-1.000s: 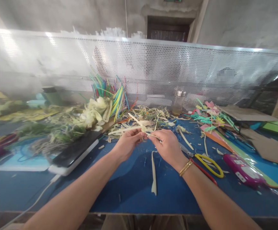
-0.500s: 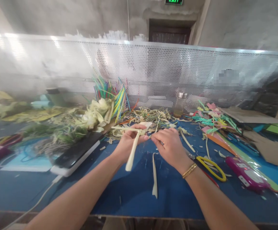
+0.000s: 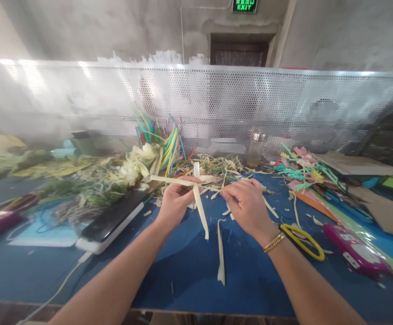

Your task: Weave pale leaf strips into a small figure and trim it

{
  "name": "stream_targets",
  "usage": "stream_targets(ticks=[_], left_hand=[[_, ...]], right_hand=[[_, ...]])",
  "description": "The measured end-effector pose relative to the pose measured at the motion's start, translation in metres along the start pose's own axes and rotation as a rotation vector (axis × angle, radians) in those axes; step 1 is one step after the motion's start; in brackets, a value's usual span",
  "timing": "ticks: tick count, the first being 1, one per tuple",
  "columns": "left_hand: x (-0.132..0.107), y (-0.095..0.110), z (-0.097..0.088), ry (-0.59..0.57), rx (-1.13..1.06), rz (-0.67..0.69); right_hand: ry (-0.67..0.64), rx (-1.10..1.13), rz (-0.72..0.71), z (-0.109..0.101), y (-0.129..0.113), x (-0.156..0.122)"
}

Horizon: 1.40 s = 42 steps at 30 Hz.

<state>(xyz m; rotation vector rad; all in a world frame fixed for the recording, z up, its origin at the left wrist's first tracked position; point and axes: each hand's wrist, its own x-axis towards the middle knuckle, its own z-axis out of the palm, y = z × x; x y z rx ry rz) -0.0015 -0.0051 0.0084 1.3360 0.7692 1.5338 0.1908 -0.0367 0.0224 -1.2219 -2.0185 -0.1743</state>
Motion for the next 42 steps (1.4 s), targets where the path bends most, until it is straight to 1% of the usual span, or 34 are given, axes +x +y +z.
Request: stream_targets(ticks=[1, 3, 5, 8, 10, 11, 13, 15, 17, 20, 22, 24, 26, 27, 28, 31, 33, 36, 39, 42], left_hand=[[0.000, 0.001, 0.000, -0.013, -0.004, -0.022], [-0.001, 0.002, 0.001, -0.075, -0.021, -0.093], [-0.003, 0.001, 0.003, -0.154, -0.041, -0.142], [-0.007, -0.002, 0.006, -0.289, -0.057, -0.177], [-0.010, -0.005, 0.007, -0.370, -0.067, -0.213], [-0.011, -0.007, 0.007, -0.394, -0.072, -0.231], [-0.013, -0.010, 0.007, -0.417, -0.090, -0.261], [-0.013, -0.014, 0.008, -0.441, -0.138, -0.277], [-0.013, -0.017, 0.008, -0.476, -0.204, -0.278], [-0.014, -0.017, 0.011, -0.512, -0.263, -0.288], [-0.015, -0.014, 0.012, -0.494, -0.278, -0.309], [-0.017, -0.011, 0.014, -0.449, -0.286, -0.318], [-0.019, -0.010, 0.014, -0.417, -0.290, -0.319], [-0.019, -0.010, 0.014, -0.404, -0.285, -0.322], [-0.020, -0.011, 0.014, -0.382, -0.276, -0.329], [-0.019, -0.017, 0.014, -0.282, -0.201, -0.362], [-0.018, -0.018, 0.015, -0.249, -0.125, -0.375], [-0.016, -0.017, 0.016, -0.276, -0.065, -0.363], [-0.016, -0.014, 0.016, -0.319, -0.041, -0.333], [-0.015, -0.013, 0.014, -0.358, 0.031, -0.318]], right_hand=[[-0.010, 0.016, 0.009, 0.000, 0.001, 0.000], [-0.036, 0.106, 0.044, -0.001, 0.005, 0.001], [-0.080, 0.328, 0.124, -0.001, 0.008, 0.002], [-0.161, 0.769, 0.354, 0.003, 0.012, 0.003], [-0.203, 0.945, 0.508, 0.008, 0.013, 0.004], [-0.222, 1.006, 0.560, 0.011, 0.013, 0.004], [-0.238, 1.144, 0.615, 0.017, 0.012, 0.004], [-0.226, 1.297, 0.636, 0.021, 0.011, 0.004], [-0.232, 1.395, 0.648, 0.025, 0.009, 0.003], [-0.298, 1.444, 0.659, 0.030, 0.005, 0.001], [-0.278, 1.432, 0.666, 0.034, 0.004, 0.000], [-0.151, 1.374, 0.662, 0.036, 0.004, 0.000], [-0.013, 1.275, 0.626, 0.036, 0.006, 0.000], [0.030, 1.221, 0.595, 0.035, 0.006, 0.000], [0.045, 1.169, 0.563, 0.034, 0.007, 0.000], [-0.018, 1.073, 0.489, 0.031, 0.005, 0.000], [-0.051, 1.075, 0.475, 0.030, 0.003, -0.001], [-0.044, 1.106, 0.496, 0.031, 0.002, -0.001], [0.025, 1.093, 0.548, 0.029, 0.005, 0.000], [0.089, 1.072, 0.580, 0.027, 0.008, 0.002]])
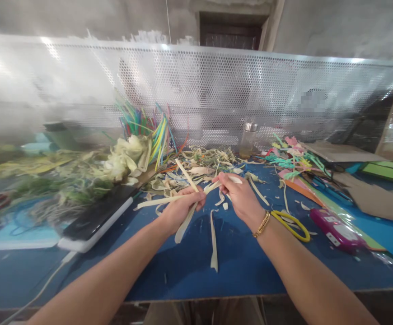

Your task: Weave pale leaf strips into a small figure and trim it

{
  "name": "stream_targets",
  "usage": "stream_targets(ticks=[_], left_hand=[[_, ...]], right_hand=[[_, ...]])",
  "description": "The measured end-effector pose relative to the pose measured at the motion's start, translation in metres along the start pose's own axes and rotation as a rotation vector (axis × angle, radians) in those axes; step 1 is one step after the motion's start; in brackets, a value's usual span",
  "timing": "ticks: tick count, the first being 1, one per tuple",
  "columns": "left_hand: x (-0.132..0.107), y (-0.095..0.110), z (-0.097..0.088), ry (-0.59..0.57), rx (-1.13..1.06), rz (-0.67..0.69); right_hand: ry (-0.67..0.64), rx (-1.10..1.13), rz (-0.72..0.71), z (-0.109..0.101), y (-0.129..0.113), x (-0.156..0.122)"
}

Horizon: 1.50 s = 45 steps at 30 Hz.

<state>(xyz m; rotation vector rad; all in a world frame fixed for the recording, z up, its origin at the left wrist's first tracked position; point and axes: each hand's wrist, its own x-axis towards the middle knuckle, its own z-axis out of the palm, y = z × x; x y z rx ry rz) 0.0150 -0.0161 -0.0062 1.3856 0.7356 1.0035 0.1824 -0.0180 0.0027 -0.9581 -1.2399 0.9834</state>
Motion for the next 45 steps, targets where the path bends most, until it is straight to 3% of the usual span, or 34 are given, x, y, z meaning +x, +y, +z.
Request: stream_targets(ticks=[6, 9, 14, 16, 18, 20, 22, 25, 28, 45], left_hand=[[0.000, 0.002, -0.002, -0.046, 0.032, -0.067], [-0.002, 0.003, -0.001, -0.084, -0.075, -0.104], [-0.004, 0.002, -0.001, -0.144, -0.052, -0.073], [-0.005, 0.000, -0.002, -0.213, -0.003, -0.098], [-0.006, -0.002, -0.002, -0.283, 0.005, -0.151], [-0.007, -0.004, 0.000, -0.313, -0.022, -0.202], [-0.005, -0.006, 0.002, -0.274, -0.065, -0.227], [-0.001, -0.008, 0.003, -0.103, -0.123, -0.225], [0.001, -0.010, 0.002, 0.016, -0.132, -0.240], [-0.004, 0.002, 0.003, -0.097, 0.008, -0.256]], right_hand=[[0.038, -0.034, 0.015, -0.007, 0.003, 0.006], [0.073, -0.251, -0.002, -0.018, 0.005, 0.012], [0.385, -0.873, -0.404, -0.029, -0.001, 0.010], [0.321, -0.947, -0.461, -0.025, -0.004, 0.005], [0.074, -0.849, -0.340, -0.019, -0.005, 0.001], [-0.195, -0.599, -0.114, -0.012, -0.004, -0.001], [-0.332, -0.301, 0.085, -0.006, -0.002, -0.002], [-0.274, -0.041, 0.187, 0.000, 0.000, -0.003], [-0.190, -0.008, 0.178, 0.002, 0.001, -0.002], [-0.005, 0.010, 0.057, 0.003, 0.012, 0.002]])
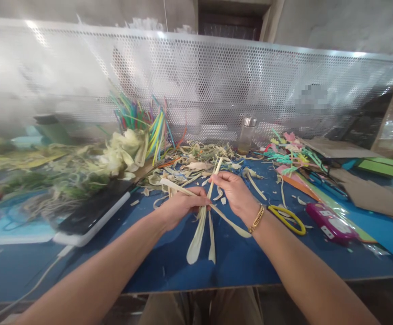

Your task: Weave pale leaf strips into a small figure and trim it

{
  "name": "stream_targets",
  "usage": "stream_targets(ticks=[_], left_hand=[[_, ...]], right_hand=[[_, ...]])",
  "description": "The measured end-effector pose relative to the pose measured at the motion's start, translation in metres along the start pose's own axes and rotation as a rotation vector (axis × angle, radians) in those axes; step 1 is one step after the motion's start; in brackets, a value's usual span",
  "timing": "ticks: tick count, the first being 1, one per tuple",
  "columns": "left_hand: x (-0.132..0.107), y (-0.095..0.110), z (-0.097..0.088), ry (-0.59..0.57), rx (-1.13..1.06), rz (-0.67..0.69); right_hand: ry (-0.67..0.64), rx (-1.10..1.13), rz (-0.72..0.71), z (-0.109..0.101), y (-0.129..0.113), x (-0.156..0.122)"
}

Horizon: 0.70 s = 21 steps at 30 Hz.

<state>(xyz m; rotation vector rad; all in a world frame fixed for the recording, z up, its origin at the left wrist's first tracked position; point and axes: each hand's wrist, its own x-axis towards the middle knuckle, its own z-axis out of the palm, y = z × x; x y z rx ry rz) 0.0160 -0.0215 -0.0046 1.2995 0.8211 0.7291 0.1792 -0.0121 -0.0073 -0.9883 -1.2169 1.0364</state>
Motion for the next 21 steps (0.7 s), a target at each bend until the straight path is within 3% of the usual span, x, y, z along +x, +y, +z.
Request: stream_targets(ticks=[10, 15, 18, 21], left_hand=[[0.001, 0.002, -0.008, 0.001, -0.297, 0.096], [0.004, -0.001, -0.011, -0.048, -0.282, 0.110], [0.004, -0.002, -0.009, -0.002, -0.232, 0.136], [0.004, 0.000, -0.006, 0.040, -0.219, 0.143]], right_hand=[[0.111, -0.008, 0.003, -0.013, -0.006, 0.008], [0.141, -0.022, 0.014, -0.011, -0.007, 0.008], [0.116, -0.144, -0.037, -0.015, -0.002, 0.010], [0.280, -0.498, -0.266, -0.019, -0.003, 0.008]])
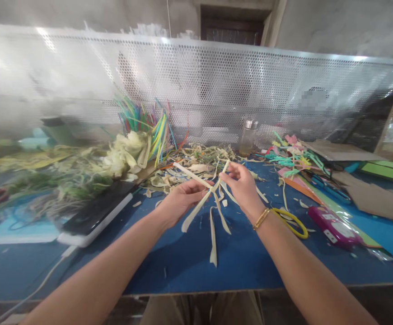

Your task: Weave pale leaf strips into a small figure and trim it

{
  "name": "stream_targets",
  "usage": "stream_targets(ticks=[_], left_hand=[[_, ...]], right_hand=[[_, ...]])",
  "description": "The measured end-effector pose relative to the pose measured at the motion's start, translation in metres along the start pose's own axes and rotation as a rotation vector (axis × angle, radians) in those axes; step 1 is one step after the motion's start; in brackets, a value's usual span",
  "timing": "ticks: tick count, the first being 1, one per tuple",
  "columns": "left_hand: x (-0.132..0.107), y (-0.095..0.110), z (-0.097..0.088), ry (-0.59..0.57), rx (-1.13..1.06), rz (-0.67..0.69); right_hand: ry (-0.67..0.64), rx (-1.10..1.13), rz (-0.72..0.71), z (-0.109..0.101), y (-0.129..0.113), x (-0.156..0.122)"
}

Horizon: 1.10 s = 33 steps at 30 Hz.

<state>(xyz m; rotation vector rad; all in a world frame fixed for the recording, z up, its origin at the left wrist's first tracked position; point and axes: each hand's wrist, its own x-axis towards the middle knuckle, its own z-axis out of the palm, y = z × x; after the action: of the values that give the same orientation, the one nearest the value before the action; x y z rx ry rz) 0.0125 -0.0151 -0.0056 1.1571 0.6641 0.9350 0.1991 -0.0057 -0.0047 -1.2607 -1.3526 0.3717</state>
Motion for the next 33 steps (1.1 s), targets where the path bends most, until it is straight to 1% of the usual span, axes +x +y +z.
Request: stream_targets(ticks=[2, 3, 4, 5, 7, 9, 10, 12, 14, 18, 21, 23, 25, 28, 30, 33], left_hand=[[0.000, 0.001, 0.001, 0.031, 0.027, 0.006], [0.000, 0.001, 0.001, 0.054, 0.054, 0.020], [0.001, 0.001, 0.001, 0.080, 0.087, 0.040], [0.001, 0.000, 0.000, 0.108, 0.122, 0.062], [0.002, 0.000, -0.001, 0.158, 0.167, 0.097], [0.003, 0.001, -0.002, 0.181, 0.168, 0.099], [0.003, 0.001, -0.002, 0.180, 0.150, 0.090], [0.002, 0.003, -0.002, 0.160, 0.094, 0.066], [0.001, 0.006, -0.001, 0.135, 0.028, 0.045], [-0.001, 0.010, -0.002, 0.064, -0.124, 0.027], [-0.002, 0.012, -0.003, -0.002, -0.220, -0.044], [-0.002, 0.012, -0.002, 0.000, -0.204, -0.071], [-0.002, 0.011, -0.001, 0.064, -0.083, -0.014], [-0.001, 0.007, 0.002, 0.173, 0.171, 0.199], [0.000, 0.006, 0.003, 0.223, 0.282, 0.327], [0.001, 0.007, 0.002, 0.279, 0.408, 0.441]], right_hand=[[0.165, -0.293, -0.216, -0.005, -0.006, -0.003], [0.179, -0.394, -0.319, -0.007, -0.010, -0.005], [0.140, -0.451, -0.404, -0.009, -0.015, -0.006], [0.065, -0.473, -0.464, -0.010, -0.019, -0.007], [-0.127, -0.454, -0.512, -0.011, -0.024, -0.008], [-0.296, -0.395, -0.499, -0.009, -0.025, -0.008], [-0.357, -0.356, -0.485, -0.008, -0.024, -0.008], [-0.434, -0.256, -0.447, -0.006, -0.023, -0.008], [-0.482, -0.126, -0.386, -0.005, -0.024, -0.009], [-0.574, 0.177, -0.218, -0.003, -0.029, -0.014], [-0.591, 0.330, -0.102, -0.001, -0.030, -0.016], [-0.574, 0.400, -0.066, 0.002, -0.027, -0.017], [-0.548, 0.455, -0.054, 0.005, -0.024, -0.018], [-0.489, 0.485, -0.034, 0.010, -0.020, -0.019], [-0.443, 0.482, -0.005, 0.013, -0.018, -0.020], [-0.422, 0.482, 0.035, 0.016, -0.018, -0.022]])
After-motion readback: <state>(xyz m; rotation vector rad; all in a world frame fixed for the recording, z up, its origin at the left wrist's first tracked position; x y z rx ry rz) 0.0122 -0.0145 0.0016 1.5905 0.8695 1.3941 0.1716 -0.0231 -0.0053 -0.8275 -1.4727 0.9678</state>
